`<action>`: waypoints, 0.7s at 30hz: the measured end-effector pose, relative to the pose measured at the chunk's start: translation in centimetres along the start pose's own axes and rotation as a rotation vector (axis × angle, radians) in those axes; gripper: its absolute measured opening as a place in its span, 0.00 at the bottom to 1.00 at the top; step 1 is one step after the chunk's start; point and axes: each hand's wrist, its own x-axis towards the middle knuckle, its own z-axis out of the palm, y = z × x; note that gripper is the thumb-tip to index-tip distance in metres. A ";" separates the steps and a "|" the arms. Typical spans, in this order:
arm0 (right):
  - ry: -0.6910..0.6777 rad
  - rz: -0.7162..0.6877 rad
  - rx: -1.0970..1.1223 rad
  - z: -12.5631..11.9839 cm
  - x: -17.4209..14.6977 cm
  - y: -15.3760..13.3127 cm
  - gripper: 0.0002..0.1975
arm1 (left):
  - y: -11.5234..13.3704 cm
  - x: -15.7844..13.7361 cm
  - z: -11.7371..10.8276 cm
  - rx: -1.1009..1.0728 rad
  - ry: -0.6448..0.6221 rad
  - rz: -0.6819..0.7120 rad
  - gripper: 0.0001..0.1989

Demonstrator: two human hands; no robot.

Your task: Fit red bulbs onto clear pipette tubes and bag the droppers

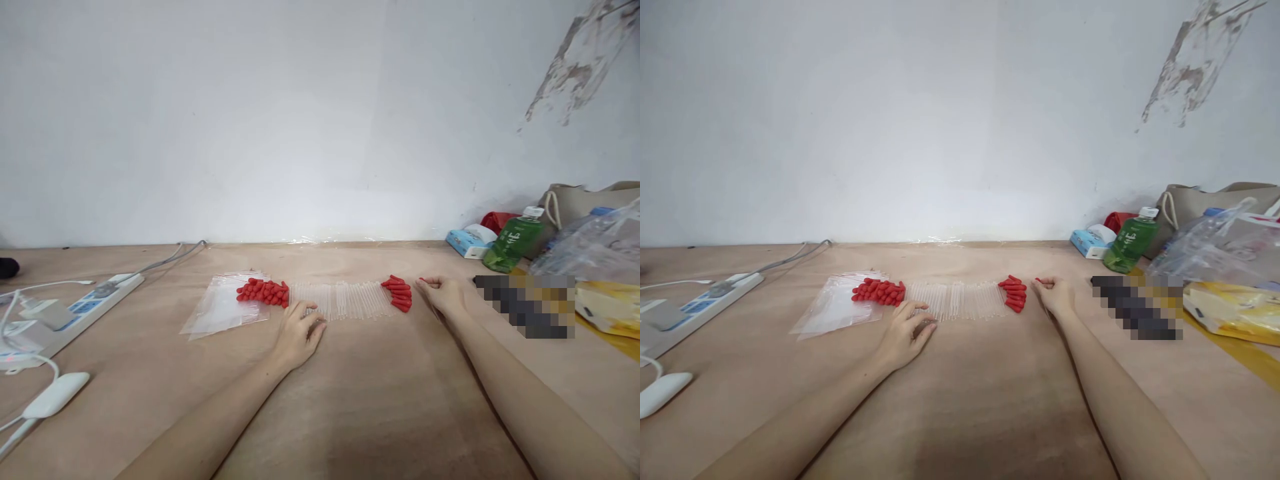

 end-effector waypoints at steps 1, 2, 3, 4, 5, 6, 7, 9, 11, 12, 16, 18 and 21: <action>-0.015 0.007 -0.031 0.3 -0.2 -0.2 0.17 | 0.0 0.0 0.0 -0.001 -0.005 0.000 0.06; -0.033 0.016 -0.055 0.4 -0.3 -0.4 0.17 | 0.0 0.0 0.0 -0.002 -0.010 0.000 0.06; -0.051 0.019 -0.074 0.5 -0.3 -0.5 0.17 | 0.0 0.0 0.0 -0.004 -0.015 0.000 0.06; -0.066 0.011 -0.089 0.6 -0.3 -0.6 0.17 | 0.0 0.0 0.0 -0.006 -0.017 -0.001 0.06; -0.077 0.000 -0.097 0.6 -0.3 -0.6 0.17 | 0.0 0.0 -0.1 -0.008 -0.016 -0.002 0.06; -0.084 -0.012 -0.096 0.5 -0.3 -0.5 0.17 | 0.0 0.0 -0.1 -0.010 -0.015 -0.004 0.06; -0.091 -0.020 -0.089 0.5 -0.3 -0.3 0.17 | 0.0 0.0 -0.1 -0.013 -0.013 -0.004 0.06; -0.107 -0.033 -0.058 0.4 -0.3 0.1 0.17 | 0.0 0.0 -0.1 -0.016 -0.012 -0.002 0.06; -0.125 -0.049 -0.028 0.3 -0.4 0.4 0.18 | 0.0 0.0 -0.2 -0.015 -0.011 0.001 0.06; -0.126 -0.050 -0.002 0.2 -0.6 0.4 0.18 | 0.0 0.0 -0.2 -0.013 -0.012 0.000 0.06; -0.160 -0.072 0.189 -0.3 -1.7 -0.8 0.19 | 0.0 0.0 -0.1 -0.008 -0.006 0.002 0.06; -0.258 -0.128 0.269 -0.5 -2.2 -1.6 0.19 | 0.0 0.0 -0.1 -0.006 0.000 0.006 0.06; -0.385 -0.187 0.357 -0.6 -2.6 -2.4 0.20 | 0.0 0.0 -0.1 -0.008 -0.001 0.005 0.05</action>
